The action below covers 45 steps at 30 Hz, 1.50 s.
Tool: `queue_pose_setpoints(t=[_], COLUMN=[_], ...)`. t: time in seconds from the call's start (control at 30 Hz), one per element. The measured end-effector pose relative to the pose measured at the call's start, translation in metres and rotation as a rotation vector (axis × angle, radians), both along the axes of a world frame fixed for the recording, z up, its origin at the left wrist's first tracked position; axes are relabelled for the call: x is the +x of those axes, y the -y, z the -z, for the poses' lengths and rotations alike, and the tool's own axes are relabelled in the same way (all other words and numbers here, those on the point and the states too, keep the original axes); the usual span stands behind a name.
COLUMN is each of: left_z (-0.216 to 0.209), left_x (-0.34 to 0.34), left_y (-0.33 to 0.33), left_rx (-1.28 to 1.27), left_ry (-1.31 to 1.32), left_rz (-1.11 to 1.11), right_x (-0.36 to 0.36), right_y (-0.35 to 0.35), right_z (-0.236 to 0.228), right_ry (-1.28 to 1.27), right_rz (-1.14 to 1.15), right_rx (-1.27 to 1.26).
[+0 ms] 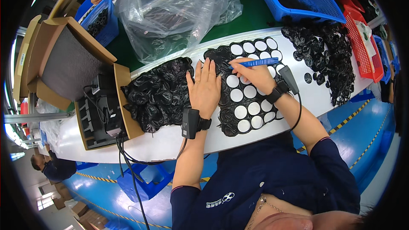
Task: Manually inserting circular rubber gaskets or rings into a plastic grid frame using a handheld tool.
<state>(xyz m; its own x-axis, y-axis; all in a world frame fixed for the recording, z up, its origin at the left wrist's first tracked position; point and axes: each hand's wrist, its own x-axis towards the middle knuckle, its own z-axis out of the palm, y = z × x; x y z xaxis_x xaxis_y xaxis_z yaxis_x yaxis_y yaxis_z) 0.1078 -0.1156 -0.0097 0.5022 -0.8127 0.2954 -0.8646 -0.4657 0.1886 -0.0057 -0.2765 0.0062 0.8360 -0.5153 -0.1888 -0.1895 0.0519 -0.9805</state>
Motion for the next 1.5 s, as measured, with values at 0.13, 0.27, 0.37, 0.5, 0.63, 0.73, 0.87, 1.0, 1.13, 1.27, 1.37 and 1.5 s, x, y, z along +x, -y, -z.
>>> queue_pose_setpoints(t=[0.13, 0.27, 0.37, 0.5, 0.63, 0.73, 0.87, 1.0, 1.13, 1.27, 1.37, 1.5], left_z=[0.004, 0.003, 0.003, 0.003, 0.004, 0.004, 0.004, 0.002, 0.006, 0.004, 0.002, 0.005], left_x=[0.002, 0.003, 0.002, 0.002, 0.002, 0.002, 0.002, 0.0, 0.004, 0.002, 0.001, 0.002], left_y=[-0.001, -0.001, -0.001, -0.002, -0.002, -0.002, -0.001, 0.002, 0.0, -0.003, 0.001, -0.003], left_rx=[-0.017, -0.009, -0.009, -0.024, -0.029, -0.021, -0.025, -0.024, -0.02, -0.02, -0.041, -0.07], left_ry=[0.028, 0.031, 0.03, 0.025, 0.03, 0.026, 0.028, 0.029, 0.046, 0.043, 0.025, 0.003], left_rz=[0.004, 0.005, 0.005, 0.006, 0.003, 0.002, 0.007, -0.001, -0.005, -0.032, -0.023, -0.029], right_x=[0.009, 0.011, 0.012, 0.012, 0.013, 0.012, 0.012, 0.012, 0.005, -0.07, -0.12, -0.064], right_y=[-0.007, -0.007, -0.008, -0.008, -0.009, -0.008, -0.007, -0.016, -0.015, 0.107, 0.14, 0.081], right_z=[-0.002, -0.003, 0.0, 0.004, 0.002, 0.003, 0.004, 0.007, 0.0, -0.005, -0.008, -0.017], right_ry=[-0.09, -0.075, -0.063, -0.03, -0.054, -0.076, -0.057, 0.223, 0.099, -0.098, -0.344, 0.019], right_rz=[-0.009, 0.015, 0.016, 0.019, 0.025, 0.009, 0.002, 0.029, -0.042, 0.483, 0.631, 0.433], right_rx=[-0.105, -0.113, -0.162, -0.184, -0.109, -0.133, -0.171, -1.128, -1.311, -1.657, -1.552, -0.366])
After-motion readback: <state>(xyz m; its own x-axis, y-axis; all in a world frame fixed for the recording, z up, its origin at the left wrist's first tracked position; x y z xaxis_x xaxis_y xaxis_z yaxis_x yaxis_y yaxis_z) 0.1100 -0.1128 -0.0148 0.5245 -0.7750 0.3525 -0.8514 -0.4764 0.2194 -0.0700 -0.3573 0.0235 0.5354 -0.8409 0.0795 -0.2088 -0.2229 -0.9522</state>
